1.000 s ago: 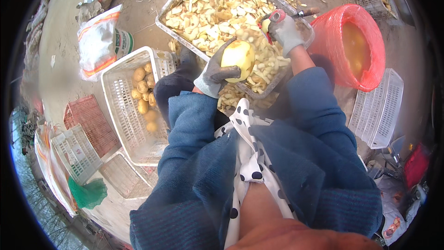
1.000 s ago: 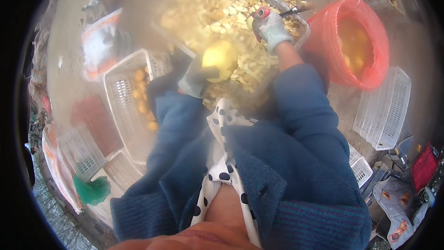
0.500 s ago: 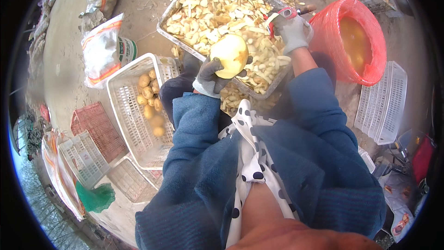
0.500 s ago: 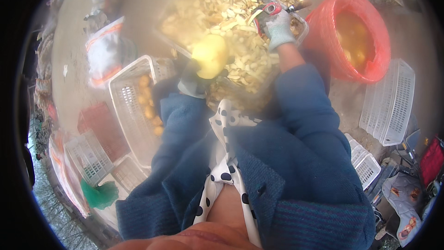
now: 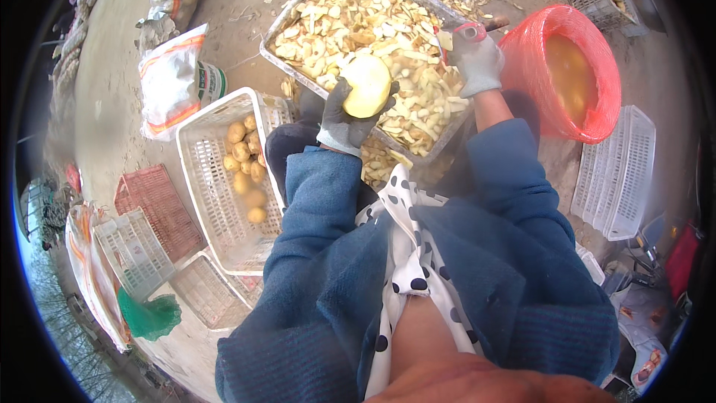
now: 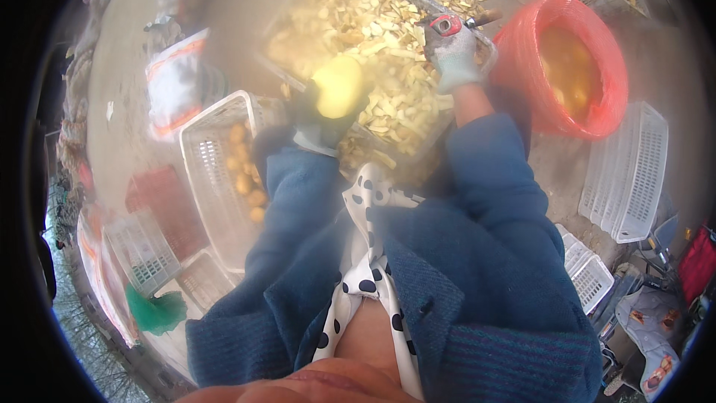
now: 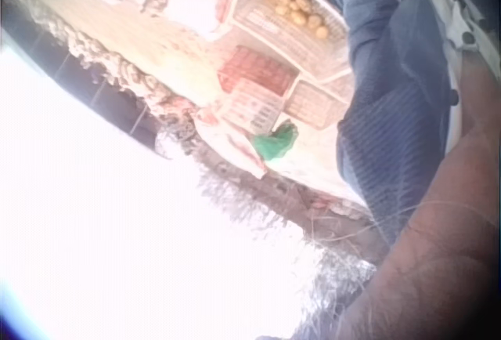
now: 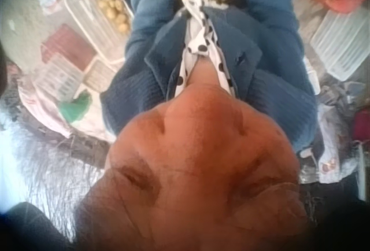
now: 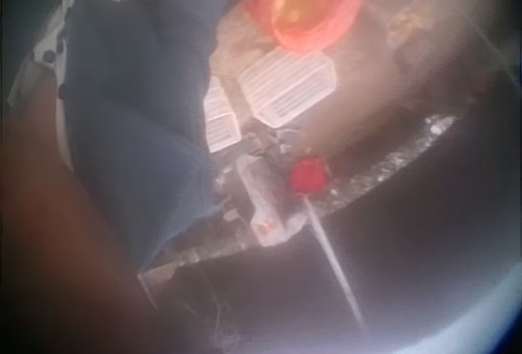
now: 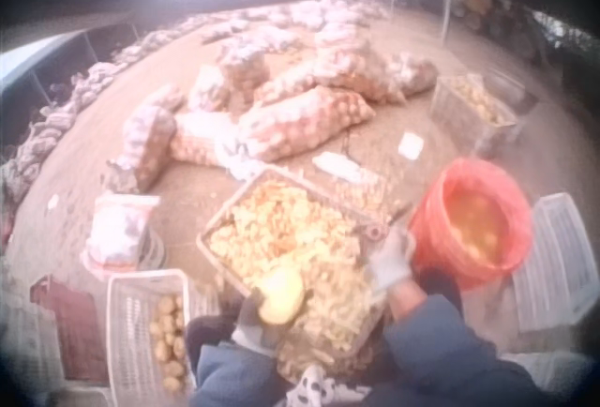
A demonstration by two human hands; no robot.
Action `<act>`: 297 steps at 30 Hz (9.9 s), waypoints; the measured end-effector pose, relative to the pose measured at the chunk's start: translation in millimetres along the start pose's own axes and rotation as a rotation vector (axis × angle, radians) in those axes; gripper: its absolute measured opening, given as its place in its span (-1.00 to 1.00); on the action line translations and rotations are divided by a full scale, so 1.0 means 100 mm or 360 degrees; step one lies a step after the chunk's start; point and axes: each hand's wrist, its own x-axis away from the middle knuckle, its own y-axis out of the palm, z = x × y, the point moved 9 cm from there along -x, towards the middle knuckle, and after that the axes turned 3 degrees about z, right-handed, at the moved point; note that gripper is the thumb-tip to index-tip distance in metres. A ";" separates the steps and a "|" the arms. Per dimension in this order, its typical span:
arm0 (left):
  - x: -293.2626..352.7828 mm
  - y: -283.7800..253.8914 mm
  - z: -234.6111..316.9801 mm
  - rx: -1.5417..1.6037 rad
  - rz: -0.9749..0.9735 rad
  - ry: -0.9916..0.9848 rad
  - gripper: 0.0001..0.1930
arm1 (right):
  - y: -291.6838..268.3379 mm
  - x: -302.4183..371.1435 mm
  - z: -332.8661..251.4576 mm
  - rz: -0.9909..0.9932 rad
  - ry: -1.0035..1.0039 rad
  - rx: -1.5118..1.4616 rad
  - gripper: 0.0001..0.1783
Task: The person peels potatoes using a red peeler, placing the peeled potatoes into a red bucket and the peels into a metal tray. The person repeatedly picks up potatoes from a white basket, peels them, and transfers them to the bucket.
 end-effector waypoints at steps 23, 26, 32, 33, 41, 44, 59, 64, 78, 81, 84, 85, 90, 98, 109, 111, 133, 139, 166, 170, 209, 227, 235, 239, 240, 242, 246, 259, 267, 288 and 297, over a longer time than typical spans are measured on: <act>-0.04 0.16 0.13 -0.0965 0.0258 0.0515 -0.40 | 0.58 0.43 -0.02 -0.0304 -0.0156 -0.1380 -0.76; -0.06 -0.05 0.01 0.0374 0.0158 0.0231 -0.43 | 0.72 0.50 0.06 -0.0458 -0.0099 -0.1442 -0.75; -0.05 -0.12 0.08 0.0298 0.0143 0.0290 -0.47 | 0.27 0.27 0.23 -0.0081 -0.0142 -0.0586 -0.83; -0.01 -0.01 0.09 0.0374 0.0126 0.0274 -0.42 | 0.17 0.25 0.28 0.0068 -0.0041 -0.0981 -0.87; -0.08 0.04 -0.21 0.0437 0.0005 -0.0089 -0.36 | 0.12 0.37 -0.37 -0.0342 -0.0036 -0.1050 -0.90; 0.04 0.12 -0.21 0.0196 0.0033 -0.0134 -0.33 | 0.36 0.55 -0.42 -0.0592 0.0090 -0.1139 -0.97; 0.00 -0.01 -0.22 -0.0787 -0.0265 0.0135 -0.44 | 0.25 0.29 -0.38 -0.0792 0.0060 -0.1077 -0.82; 0.19 0.10 -0.32 0.0096 -0.0063 -0.0251 -0.35 | 0.20 0.05 -0.03 -0.0511 0.0083 -0.0819 -0.75; 0.03 -0.16 -0.42 0.0038 -0.0019 -0.0196 -0.48 | 0.41 0.31 -0.07 -0.0663 0.0135 -0.1202 -0.85; 0.14 0.08 -0.39 0.0582 -0.0160 -0.0360 -0.40 | 0.21 0.10 -0.02 -0.0359 0.0207 -0.0796 -0.87; 0.15 0.23 -0.23 0.0255 -0.0253 -0.0181 -0.35 | 0.01 0.05 -0.02 -0.0028 0.0127 -0.0457 -0.90; 0.10 0.17 -0.19 0.0097 -0.0145 -0.0094 -0.35 | 0.02 0.04 0.01 0.0016 -0.0034 -0.0554 -0.92; 0.12 0.39 -0.45 0.0308 -0.0152 -0.0354 -0.31 | 0.25 0.26 -0.12 -0.0035 -0.0102 -0.1082 -0.93; 0.14 0.19 -0.43 -0.0330 -0.0193 -0.0263 -0.32 | 0.36 0.32 -0.27 -0.0508 -0.0088 -0.0864 -0.91; 0.23 0.21 -0.17 -0.0372 -0.0314 -0.0145 -0.25 | -0.06 0.06 0.02 0.0040 0.0004 -0.0055 -0.77; 0.19 0.14 -0.16 -0.0652 -0.0209 -0.0093 -0.18 | -0.06 0.06 0.06 0.0042 0.0210 -0.0426 -0.80; 0.28 0.45 -0.22 0.0506 -0.0321 -0.0150 -0.34 | 0.30 0.08 0.15 -0.0353 0.0484 -0.0872 -0.77; 0.22 0.20 -0.02 -0.0493 0.0097 0.0117 -0.35 | -0.08 -0.02 0.08 -0.0012 0.0039 -0.0589 -0.72; 0.23 0.28 0.05 -0.0409 -0.0150 0.0094 -0.24 | 0.18 0.04 0.32 -0.0041 0.0469 -0.0678 -0.83; 0.15 0.06 0.09 -0.0281 0.0230 0.0176 -0.31 | 0.11 0.06 0.08 -0.0246 0.0265 -0.0554 -0.83; 0.39 0.46 -0.23 0.0124 0.0140 -0.0014 -0.47 | -0.07 0.15 -0.02 -0.0311 0.0275 -0.1168 -0.89; 0.25 0.51 -0.32 0.0038 -0.0023 0.0053 -0.47 | 0.04 0.33 -0.31 -0.0675 0.0126 -0.1297 -0.89; 0.41 0.78 -0.42 0.0222 -0.0590 -0.0207 -0.32 | -0.09 0.10 -0.15 -0.0304 0.0066 -0.0934 -0.86; 0.26 0.24 -0.44 0.0010 -0.0118 -0.0150 -0.35 | -0.31 0.11 -0.14 -0.0143 -0.0081 -0.0968 -0.83; 0.29 0.32 -0.54 0.0075 -0.0207 -0.0244 -0.38 | -0.33 0.14 -0.12 -0.0079 0.0014 -0.1041 -0.83; 0.31 0.42 -0.61 0.0076 -0.0207 -0.0312 -0.40 | -0.28 0.20 -0.22 -0.0228 -0.0004 -0.1113 -0.85; 0.26 0.26 -0.56 -0.0211 -0.0072 -0.0238 -0.41 | -0.04 0.54 -0.61 -0.0805 -0.0246 -0.1145 -0.74; 0.21 0.21 -0.43 -0.0204 -0.0412 -0.0201 -0.15 | -0.26 0.15 -0.05 -0.0190 0.0069 -0.0680 -0.85; 0.22 0.34 -0.35 -0.0962 -0.0183 -0.0032 -0.31 | 0.21 0.53 -0.38 -0.0786 0.0155 -0.1073 -0.77; 0.30 0.50 -0.44 -0.0504 -0.0496 -0.0204 -0.19 | -0.33 0.18 -0.13 -0.0073 0.0175 -0.0521 -0.82; 0.21 0.47 -0.53 -0.1427 -0.0431 -0.0013 -0.26 | -0.31 0.39 -0.52 -0.0518 -0.0784 -0.0819 -0.84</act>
